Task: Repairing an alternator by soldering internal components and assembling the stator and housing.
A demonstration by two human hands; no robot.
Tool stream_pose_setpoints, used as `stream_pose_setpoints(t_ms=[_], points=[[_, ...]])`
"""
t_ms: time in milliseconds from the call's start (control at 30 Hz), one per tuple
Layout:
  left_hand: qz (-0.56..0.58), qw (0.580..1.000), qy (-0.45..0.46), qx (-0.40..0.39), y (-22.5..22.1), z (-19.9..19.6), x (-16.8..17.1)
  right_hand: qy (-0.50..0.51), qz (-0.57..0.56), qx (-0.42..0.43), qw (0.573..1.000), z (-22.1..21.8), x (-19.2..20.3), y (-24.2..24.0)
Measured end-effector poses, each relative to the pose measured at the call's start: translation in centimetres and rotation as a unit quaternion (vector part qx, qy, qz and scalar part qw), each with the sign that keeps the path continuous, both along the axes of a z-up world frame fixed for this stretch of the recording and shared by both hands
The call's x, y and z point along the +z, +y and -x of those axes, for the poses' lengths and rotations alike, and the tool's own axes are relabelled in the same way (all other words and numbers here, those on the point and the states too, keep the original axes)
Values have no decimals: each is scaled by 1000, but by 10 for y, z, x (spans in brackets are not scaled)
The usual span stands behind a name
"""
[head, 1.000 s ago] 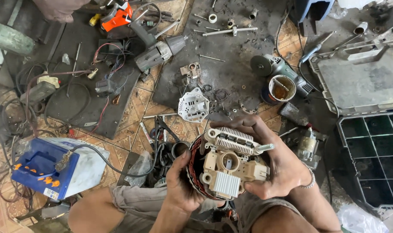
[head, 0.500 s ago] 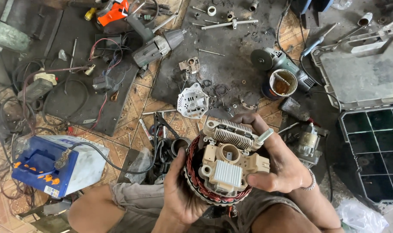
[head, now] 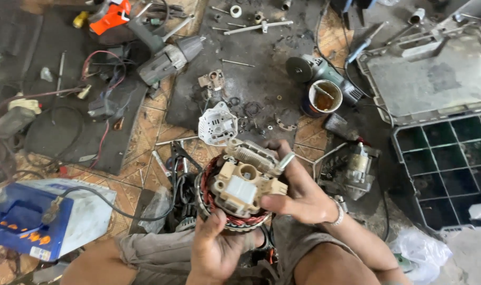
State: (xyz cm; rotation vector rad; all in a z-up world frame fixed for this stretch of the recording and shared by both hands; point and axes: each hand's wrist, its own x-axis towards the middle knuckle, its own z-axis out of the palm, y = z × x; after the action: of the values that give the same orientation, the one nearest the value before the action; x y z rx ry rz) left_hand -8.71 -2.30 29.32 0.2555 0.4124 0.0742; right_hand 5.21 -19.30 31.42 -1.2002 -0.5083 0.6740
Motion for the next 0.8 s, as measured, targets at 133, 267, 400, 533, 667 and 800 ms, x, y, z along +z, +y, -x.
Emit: stream_pose_setpoints(t_ms=[133, 267, 400, 533, 667, 800], points=[[-24, 993, 116, 8, 10, -11, -16, 1, 42, 12, 999, 0, -9, -5], [-84, 989, 119, -34, 23, -23, -9, -15, 20, 66, 998, 5, -52, -32], [-165, 971, 169, -25, 51, -11, 2, 76, 145, -79, 983, 23, -98, -63], [-206, 968, 137, -37, 77, -10, 46, 203, 259, -242, 913, 58, -181, -124], [-225, 966, 99, -76, 122, -11, 60, 244, 230, -396, 855, 43, -200, -165], [-349, 907, 235, -31, 108, -60, 86, 136, 201, -478, 844, -59, -190, -176]])
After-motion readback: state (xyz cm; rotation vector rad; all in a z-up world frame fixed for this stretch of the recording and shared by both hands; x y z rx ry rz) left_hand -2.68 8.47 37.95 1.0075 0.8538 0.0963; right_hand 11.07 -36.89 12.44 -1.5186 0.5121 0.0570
